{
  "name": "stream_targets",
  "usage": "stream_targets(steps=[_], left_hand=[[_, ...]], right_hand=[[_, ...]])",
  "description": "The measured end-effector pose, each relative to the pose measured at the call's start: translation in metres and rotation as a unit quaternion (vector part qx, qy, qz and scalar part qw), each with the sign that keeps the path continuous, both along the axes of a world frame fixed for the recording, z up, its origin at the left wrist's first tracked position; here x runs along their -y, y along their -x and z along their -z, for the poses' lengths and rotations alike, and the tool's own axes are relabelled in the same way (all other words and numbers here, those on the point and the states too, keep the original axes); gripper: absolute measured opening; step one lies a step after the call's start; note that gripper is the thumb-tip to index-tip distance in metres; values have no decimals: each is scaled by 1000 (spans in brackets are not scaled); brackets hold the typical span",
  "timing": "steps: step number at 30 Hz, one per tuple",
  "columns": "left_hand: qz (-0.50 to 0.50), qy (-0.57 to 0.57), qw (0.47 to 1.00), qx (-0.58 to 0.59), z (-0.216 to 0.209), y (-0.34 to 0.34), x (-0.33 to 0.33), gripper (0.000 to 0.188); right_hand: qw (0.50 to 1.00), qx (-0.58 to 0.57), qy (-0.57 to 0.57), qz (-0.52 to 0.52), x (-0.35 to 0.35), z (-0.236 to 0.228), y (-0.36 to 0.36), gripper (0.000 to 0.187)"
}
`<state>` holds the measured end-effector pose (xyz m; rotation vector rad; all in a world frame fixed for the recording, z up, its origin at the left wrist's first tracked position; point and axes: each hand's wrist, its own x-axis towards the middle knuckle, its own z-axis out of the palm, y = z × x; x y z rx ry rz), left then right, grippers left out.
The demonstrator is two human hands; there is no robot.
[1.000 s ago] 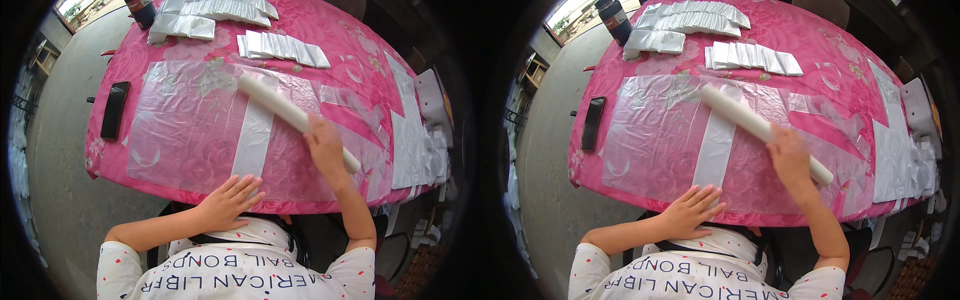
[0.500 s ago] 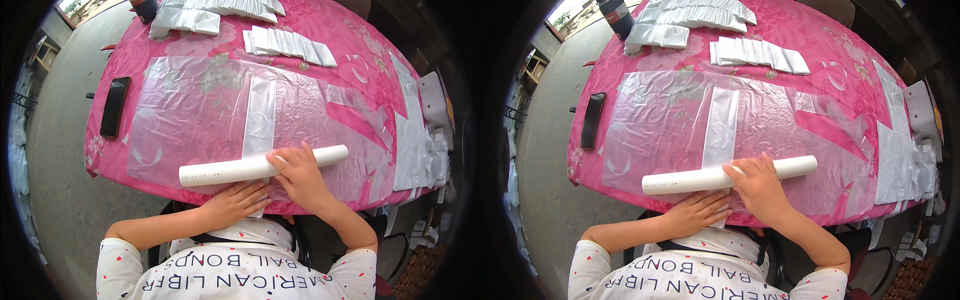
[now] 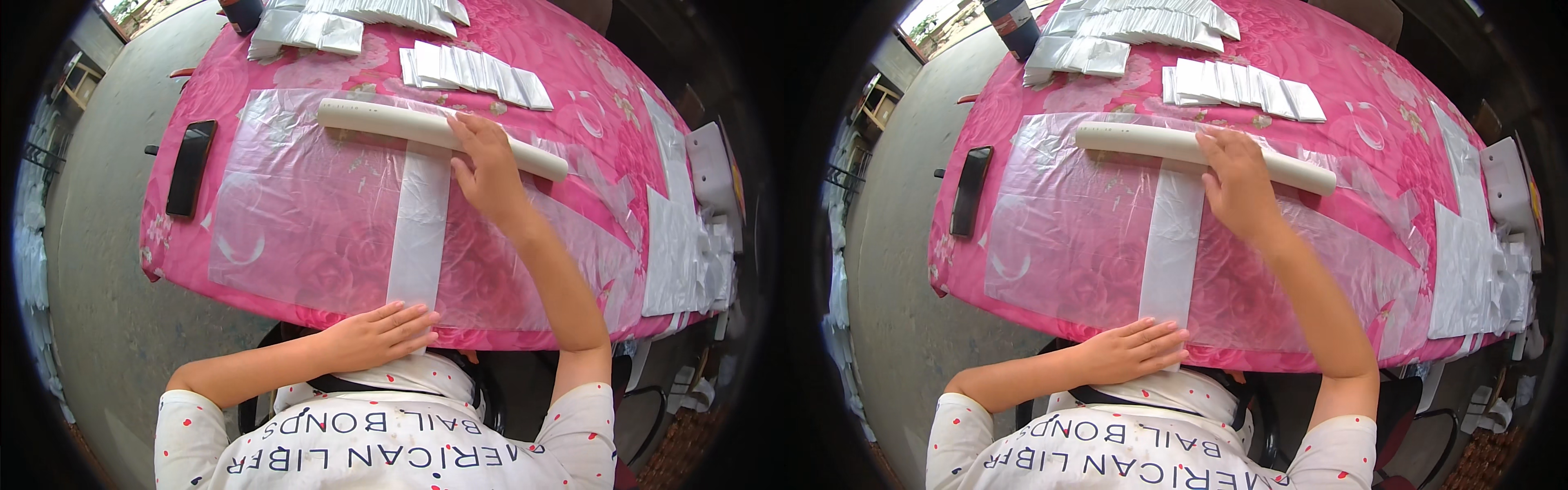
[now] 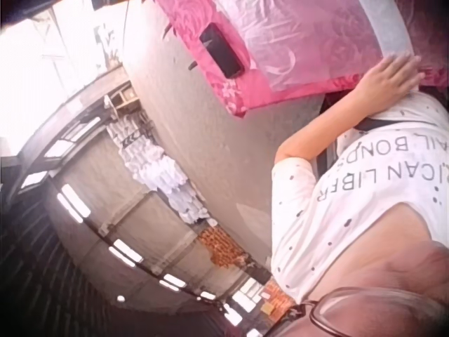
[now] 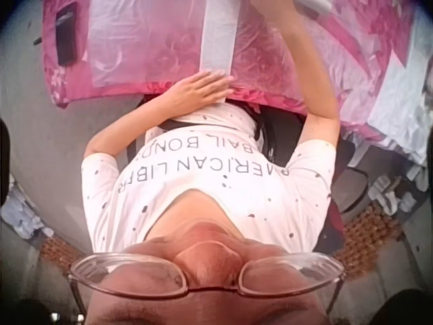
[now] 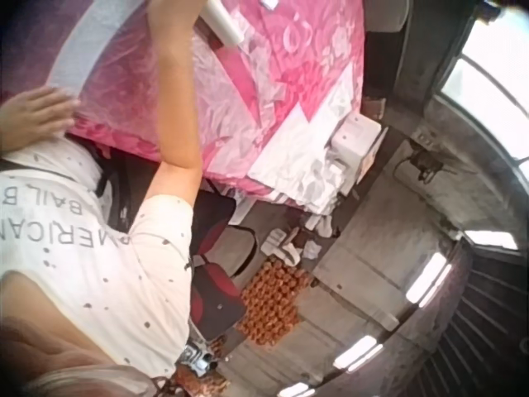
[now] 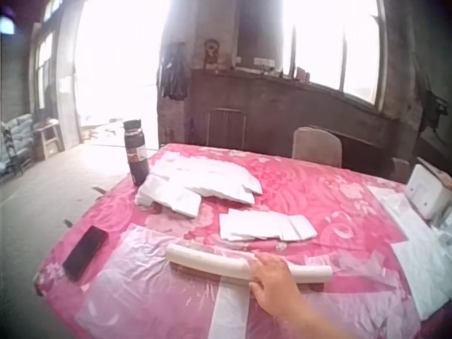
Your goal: The person repeatedly unrolls a roll of clear plastic sheeting, tears off a length, and folds it into a small rectangle by hand. The folded pieces are stacked on the table. The person also handles larger white plastic sheets, folding them and placing them aside.
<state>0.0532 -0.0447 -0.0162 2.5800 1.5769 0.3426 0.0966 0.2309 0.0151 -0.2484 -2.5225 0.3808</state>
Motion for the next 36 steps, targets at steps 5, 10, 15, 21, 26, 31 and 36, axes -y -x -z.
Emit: stream_targets(steps=[5,10,15,21,26,31,36], left_hand=[[10,12,999,35,0,5,3,43],[15,2,973,230,-9,19,2,45],[-13,-32,994,106,-28,35,-15,56],[-123,-32,983,130,-19,34,-27,71],[-174,-58,957,225,-17,34,-36,68],[-297,97,870,382,-37,43,-54,44],[-368,-2,810,456,-29,41,-57,44]], right_hand=[[968,111,153,-167,52,-6,-45,58],[953,124,187,-206,83,-2,-75,56],[979,64,130,-141,95,15,-80,44],[990,53,72,-107,96,19,-84,37],[988,58,111,-93,93,13,-81,31],[941,110,319,19,86,2,-69,10],[796,200,560,115,70,-9,-48,22]])
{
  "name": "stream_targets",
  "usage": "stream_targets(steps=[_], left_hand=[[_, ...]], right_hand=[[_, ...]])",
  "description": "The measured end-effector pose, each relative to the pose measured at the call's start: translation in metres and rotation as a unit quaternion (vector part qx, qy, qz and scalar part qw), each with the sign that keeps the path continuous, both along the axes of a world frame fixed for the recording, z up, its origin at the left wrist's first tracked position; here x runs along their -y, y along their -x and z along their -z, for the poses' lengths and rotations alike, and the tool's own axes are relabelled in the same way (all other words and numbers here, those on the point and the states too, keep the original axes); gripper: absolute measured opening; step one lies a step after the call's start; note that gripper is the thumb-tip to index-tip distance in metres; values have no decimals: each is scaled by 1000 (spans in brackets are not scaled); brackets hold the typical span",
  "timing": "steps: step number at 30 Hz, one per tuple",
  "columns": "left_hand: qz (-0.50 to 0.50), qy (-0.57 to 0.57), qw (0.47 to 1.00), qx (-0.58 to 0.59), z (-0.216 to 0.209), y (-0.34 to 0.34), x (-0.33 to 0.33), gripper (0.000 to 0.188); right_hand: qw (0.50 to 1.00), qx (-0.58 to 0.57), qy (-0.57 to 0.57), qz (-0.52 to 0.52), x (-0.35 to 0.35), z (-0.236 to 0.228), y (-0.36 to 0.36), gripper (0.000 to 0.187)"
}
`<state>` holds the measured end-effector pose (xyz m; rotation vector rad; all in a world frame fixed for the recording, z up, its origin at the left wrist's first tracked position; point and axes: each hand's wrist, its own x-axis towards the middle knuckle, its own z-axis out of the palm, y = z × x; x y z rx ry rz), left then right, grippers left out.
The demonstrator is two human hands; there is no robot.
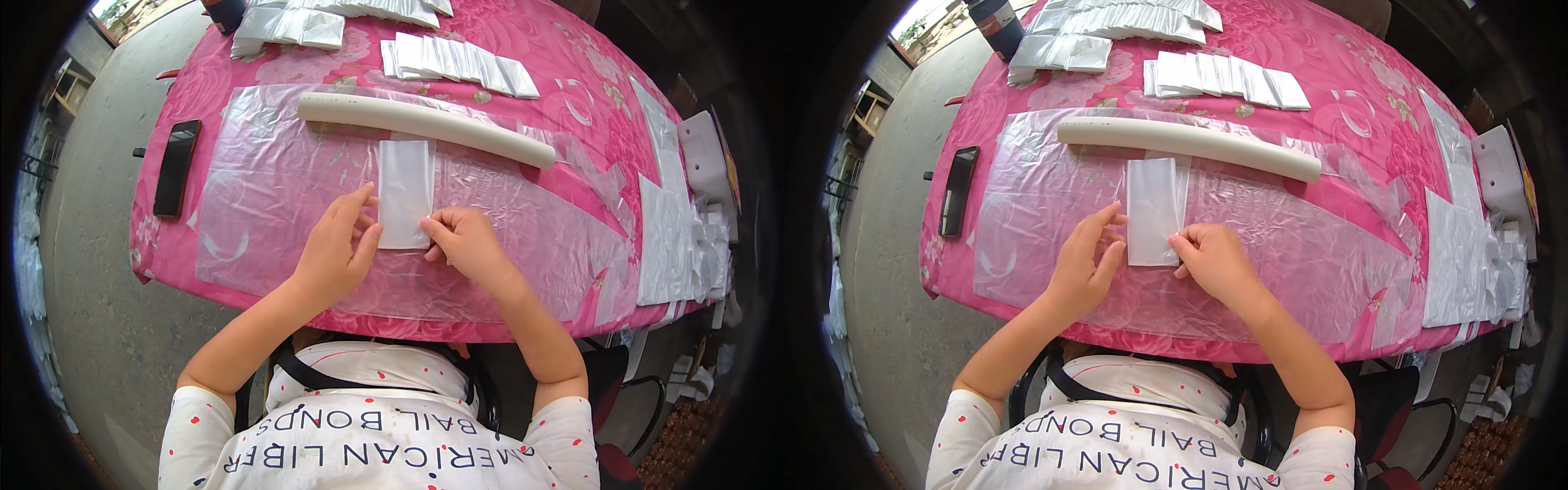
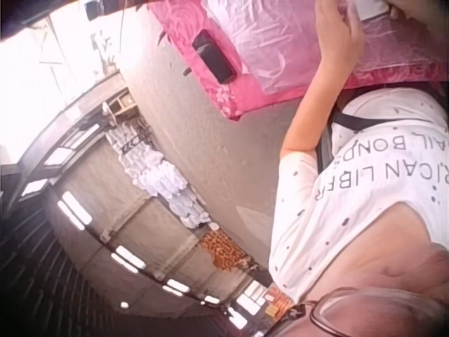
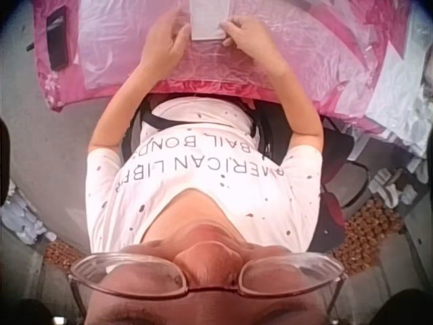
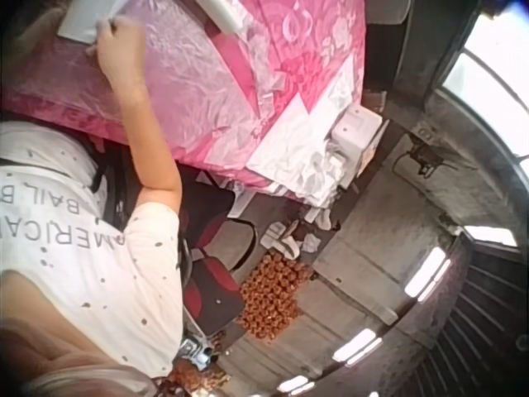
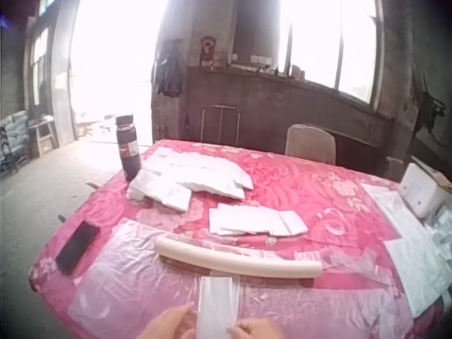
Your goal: The person repeatedly unrolls a roll of clear plastic sheeting, tears off a length, and folds it into a small rectangle by hand. The folded pieces are stacked on the table. The person also handles larger white plastic sheets, folding them and placing them aside.
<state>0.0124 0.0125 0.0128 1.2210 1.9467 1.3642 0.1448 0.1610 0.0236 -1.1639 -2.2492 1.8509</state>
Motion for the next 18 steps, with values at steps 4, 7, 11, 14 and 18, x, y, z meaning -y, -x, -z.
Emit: stream_targets(steps=[4,7,11,14,18], left_hand=[[82,21,950,-299,12,-13,4,63],[130,97,923,-348,16,-28,0,74],[141,134,915,-353,22,-33,0,79],[147,127,915,-353,21,-30,0,79],[141,86,929,-331,14,-22,-3,75]], right_hand=[[998,49,49,-6,-11,3,4,22],[997,44,58,-4,-12,2,5,23],[998,56,-2,-9,-5,1,3,19],[980,46,-188,-44,5,0,-4,26],[864,-106,-479,-111,4,5,-11,46]])
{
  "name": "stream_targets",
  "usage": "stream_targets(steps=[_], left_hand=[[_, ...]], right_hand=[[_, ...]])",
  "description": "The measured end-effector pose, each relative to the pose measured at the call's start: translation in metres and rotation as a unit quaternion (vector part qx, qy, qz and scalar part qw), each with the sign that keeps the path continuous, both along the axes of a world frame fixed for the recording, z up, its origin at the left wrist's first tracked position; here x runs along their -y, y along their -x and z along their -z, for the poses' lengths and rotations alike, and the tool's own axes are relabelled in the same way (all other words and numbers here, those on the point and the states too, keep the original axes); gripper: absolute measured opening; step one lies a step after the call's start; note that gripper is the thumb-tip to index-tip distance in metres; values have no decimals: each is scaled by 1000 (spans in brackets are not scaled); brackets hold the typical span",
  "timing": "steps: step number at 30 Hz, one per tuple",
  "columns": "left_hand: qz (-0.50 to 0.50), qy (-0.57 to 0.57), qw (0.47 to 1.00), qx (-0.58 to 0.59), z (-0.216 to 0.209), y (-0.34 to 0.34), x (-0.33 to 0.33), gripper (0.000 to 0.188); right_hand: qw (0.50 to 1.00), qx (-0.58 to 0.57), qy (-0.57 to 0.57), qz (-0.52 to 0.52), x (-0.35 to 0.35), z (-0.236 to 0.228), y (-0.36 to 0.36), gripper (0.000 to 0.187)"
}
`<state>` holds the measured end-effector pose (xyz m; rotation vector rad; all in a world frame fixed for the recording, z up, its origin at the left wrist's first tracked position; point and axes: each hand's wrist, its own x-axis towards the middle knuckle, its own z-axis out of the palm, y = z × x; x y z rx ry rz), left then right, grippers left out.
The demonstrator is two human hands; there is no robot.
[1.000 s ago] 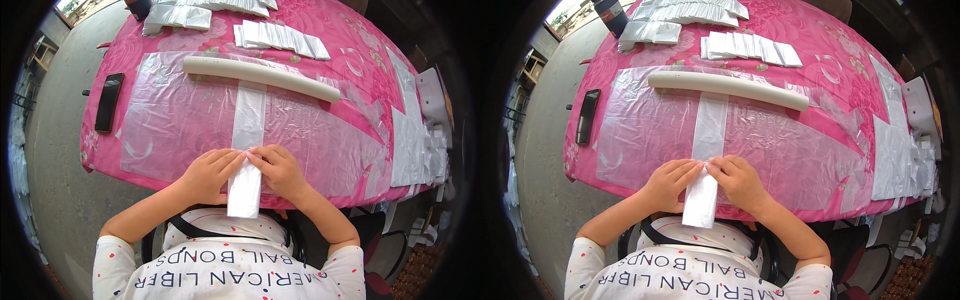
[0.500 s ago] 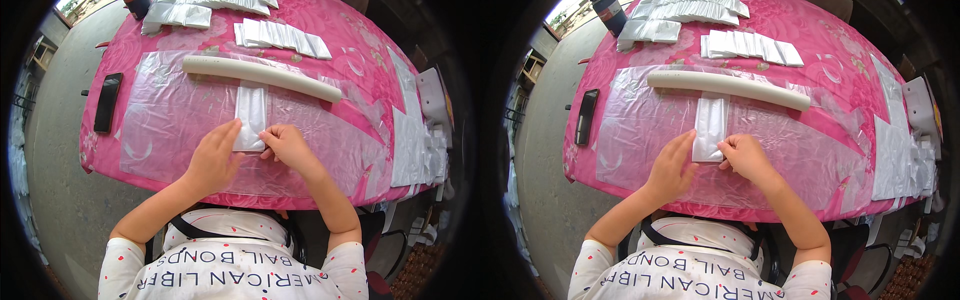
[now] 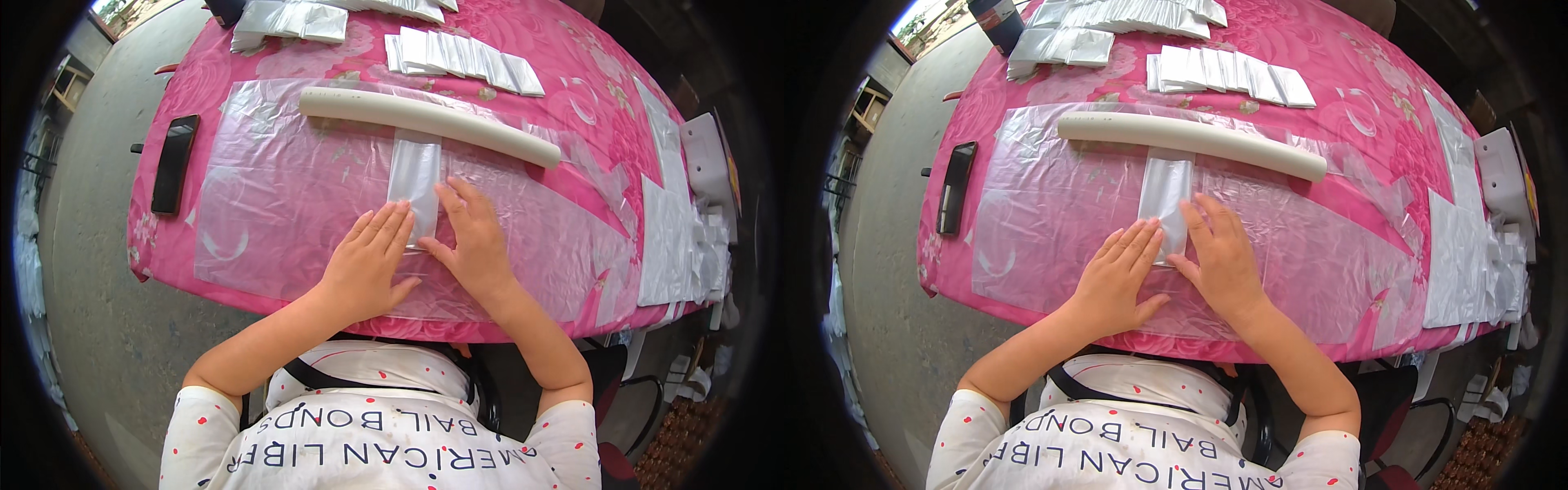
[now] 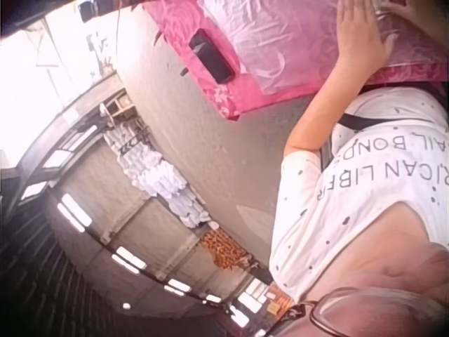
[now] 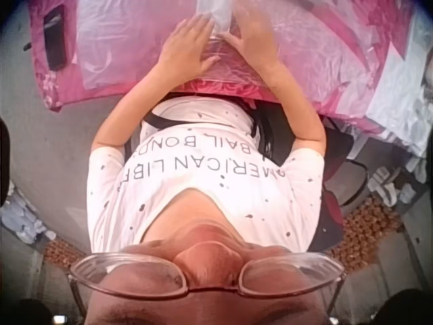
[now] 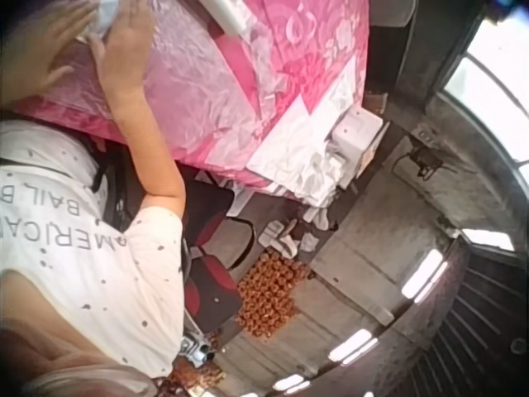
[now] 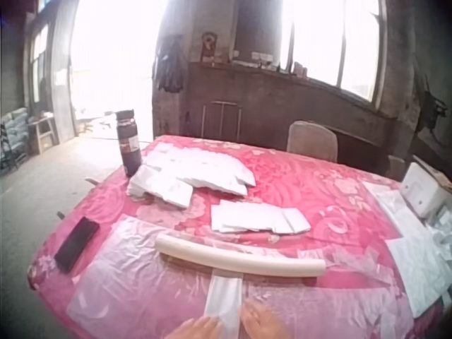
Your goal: The person repeatedly unrolls a roll of clear plastic sheeting, tears off a length, and folds it into a small rectangle by hand. The folded pieces are stacked on the table. The person also handles larger white plastic sheets, folding them and placing them aside.
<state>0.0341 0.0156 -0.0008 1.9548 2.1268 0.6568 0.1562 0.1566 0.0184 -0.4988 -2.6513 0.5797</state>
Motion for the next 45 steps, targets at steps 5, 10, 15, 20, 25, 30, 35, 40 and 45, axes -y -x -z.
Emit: stream_targets(steps=[5,10,15,20,25,30,35,40,45], left_hand=[[-12,-42,999,10,-5,5,-8,65],[11,-55,997,-52,-3,13,-15,49],[56,-111,991,-59,5,17,-11,35],[111,-140,983,-44,-1,6,22,39],[92,-110,990,6,-1,9,31,55],[21,-120,986,112,1,9,25,55],[-106,-26,966,233,-7,14,11,58],[-170,-10,941,292,-9,21,-1,62],[-216,36,922,319,-19,25,-9,68]], right_hand=[[985,-17,-36,-165,-25,9,2,47],[984,-28,30,-172,-39,15,8,38],[980,-52,-26,-193,-38,14,9,32],[965,-65,-83,-239,-11,15,-7,24],[966,-56,-50,-246,4,15,-17,23],[980,-35,121,-156,-3,17,-16,17],[934,124,336,9,-10,-2,6,21],[862,258,434,44,-26,-9,32,31],[822,297,482,55,-34,-13,41,32]])
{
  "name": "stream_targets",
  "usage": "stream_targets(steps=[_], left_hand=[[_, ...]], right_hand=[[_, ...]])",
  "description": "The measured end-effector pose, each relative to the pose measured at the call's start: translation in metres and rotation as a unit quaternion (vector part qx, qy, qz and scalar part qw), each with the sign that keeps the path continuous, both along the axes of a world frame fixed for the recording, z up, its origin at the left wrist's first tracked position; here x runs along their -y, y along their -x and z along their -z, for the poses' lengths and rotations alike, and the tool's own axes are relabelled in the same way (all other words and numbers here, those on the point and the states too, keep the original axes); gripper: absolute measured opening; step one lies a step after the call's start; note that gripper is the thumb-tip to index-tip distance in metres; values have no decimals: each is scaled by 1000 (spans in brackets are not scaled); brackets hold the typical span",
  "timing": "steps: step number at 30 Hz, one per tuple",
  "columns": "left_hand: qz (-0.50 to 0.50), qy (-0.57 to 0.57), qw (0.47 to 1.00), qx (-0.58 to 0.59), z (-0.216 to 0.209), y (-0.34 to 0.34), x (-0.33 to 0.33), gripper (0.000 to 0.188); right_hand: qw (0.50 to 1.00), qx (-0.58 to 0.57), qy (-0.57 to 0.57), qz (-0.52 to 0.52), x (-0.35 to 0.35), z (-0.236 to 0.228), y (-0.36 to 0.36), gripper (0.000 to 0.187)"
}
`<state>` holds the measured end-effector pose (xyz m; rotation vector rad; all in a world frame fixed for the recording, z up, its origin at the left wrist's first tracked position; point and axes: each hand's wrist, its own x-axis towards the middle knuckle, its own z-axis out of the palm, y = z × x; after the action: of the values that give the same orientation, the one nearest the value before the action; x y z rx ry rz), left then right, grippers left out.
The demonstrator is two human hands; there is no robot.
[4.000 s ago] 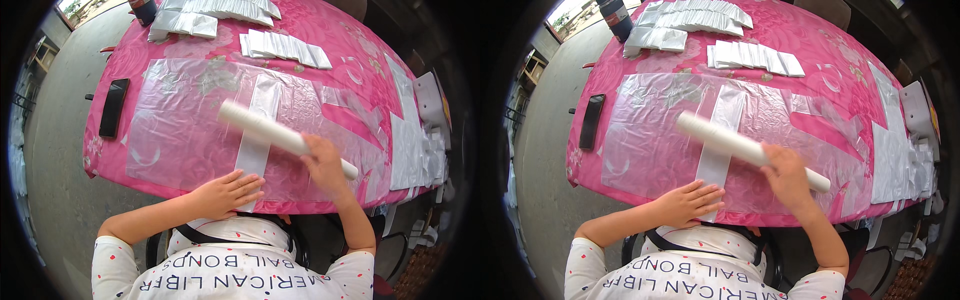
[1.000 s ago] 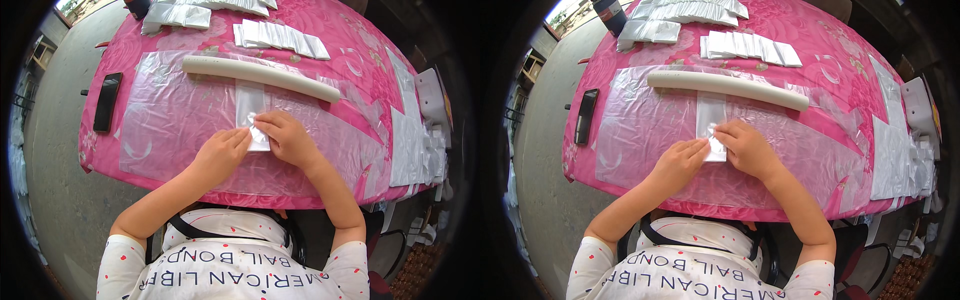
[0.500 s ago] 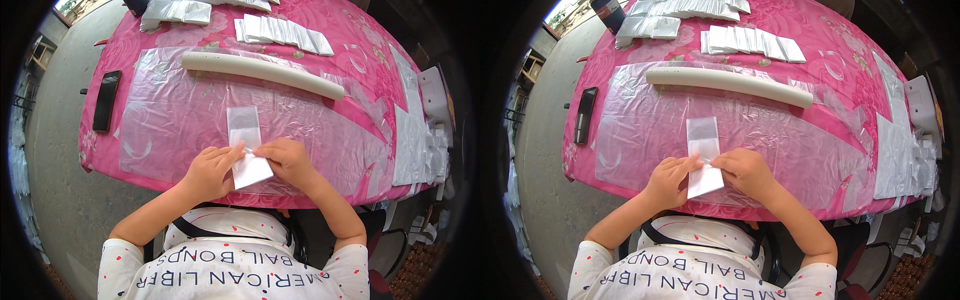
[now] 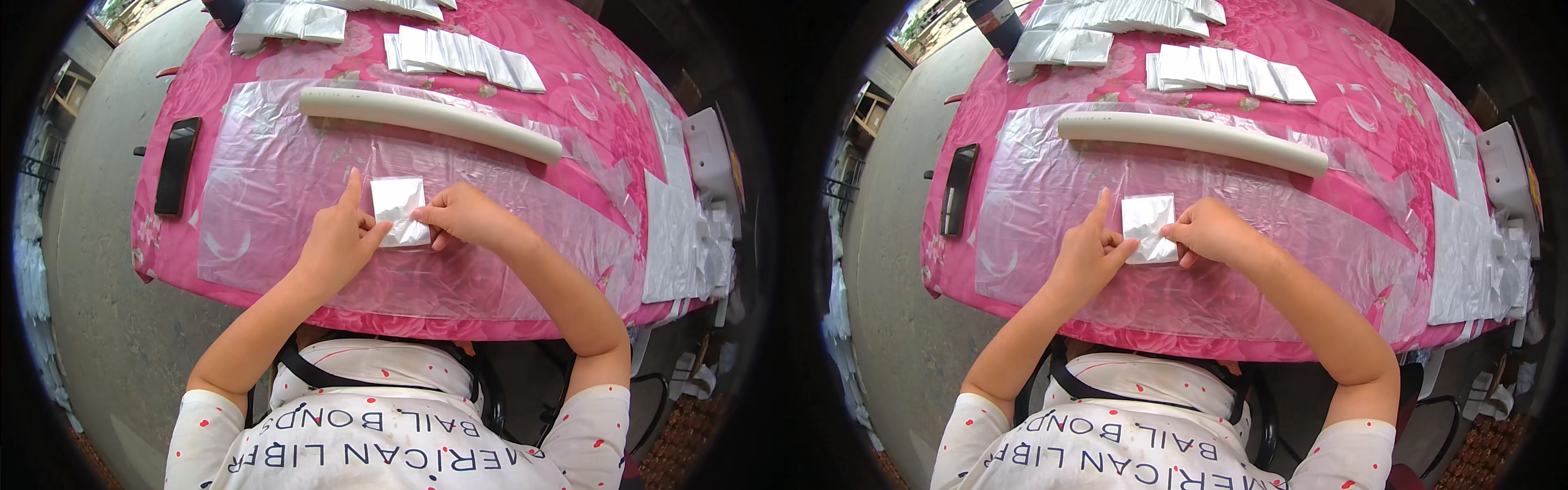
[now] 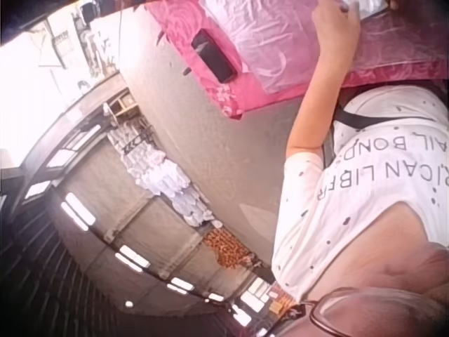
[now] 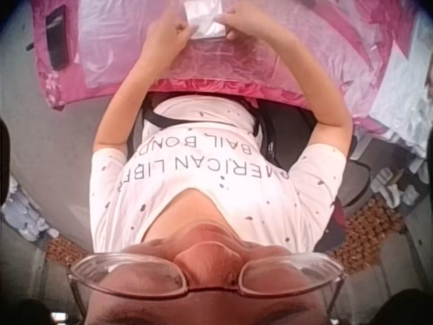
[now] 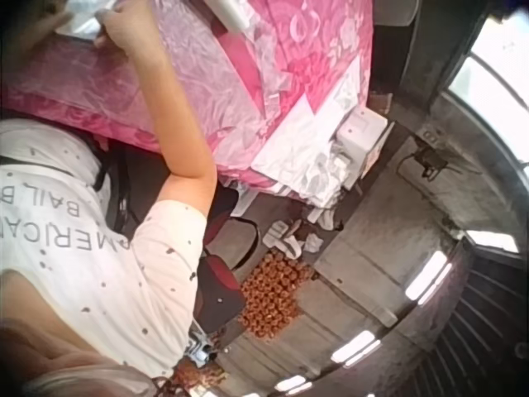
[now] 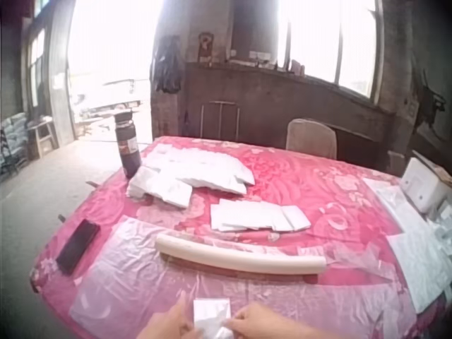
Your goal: The person repeatedly unrolls a roll of clear plastic sheeting, tears off a length, and folds it into a small rectangle by hand. The folded pieces are stacked on the table. The person also handles larger white plastic sheets, folding them and placing them aside.
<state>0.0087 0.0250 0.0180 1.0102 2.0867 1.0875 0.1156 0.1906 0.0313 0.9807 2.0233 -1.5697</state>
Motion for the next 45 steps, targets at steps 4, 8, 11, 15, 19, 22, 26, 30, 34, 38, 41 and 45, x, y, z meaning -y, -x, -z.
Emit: stream_targets(steps=[4,8,11,15,19,22,26,30,34,38,41,45], left_hand=[[14,28,999,-5,-1,13,-3,63],[52,-100,970,-215,9,17,1,54],[135,-155,930,-306,15,5,2,55],[173,-78,911,-367,22,-20,-9,70],[149,-3,921,-359,33,-22,-11,94],[171,-4,916,-364,33,-20,-10,102],[169,-5,918,-357,37,-21,-11,105],[165,0,919,-359,37,-21,-10,106],[150,-27,920,-361,35,-19,-4,103],[93,-164,960,-207,27,-14,37,84],[58,-211,958,185,27,-21,96,49],[38,-5,902,429,29,-22,151,28]], right_hand=[[1000,17,-6,-13,-4,1,1,31],[999,31,-12,-26,-5,-3,4,32],[999,28,-3,-20,-3,-5,6,34],[999,28,-4,-28,-5,-1,6,36],[999,30,-8,-17,-1,-5,7,35],[999,17,-30,7,3,1,5,33],[984,-42,-170,-26,14,5,-8,28],[960,-55,-269,-48,22,-2,-22,26],[932,-13,-339,-128,19,-14,-29,22],[868,-196,-431,-147,34,-8,-31,29],[790,-320,-482,-202,45,9,-15,44],[798,-298,-487,-191,57,36,10,62]])
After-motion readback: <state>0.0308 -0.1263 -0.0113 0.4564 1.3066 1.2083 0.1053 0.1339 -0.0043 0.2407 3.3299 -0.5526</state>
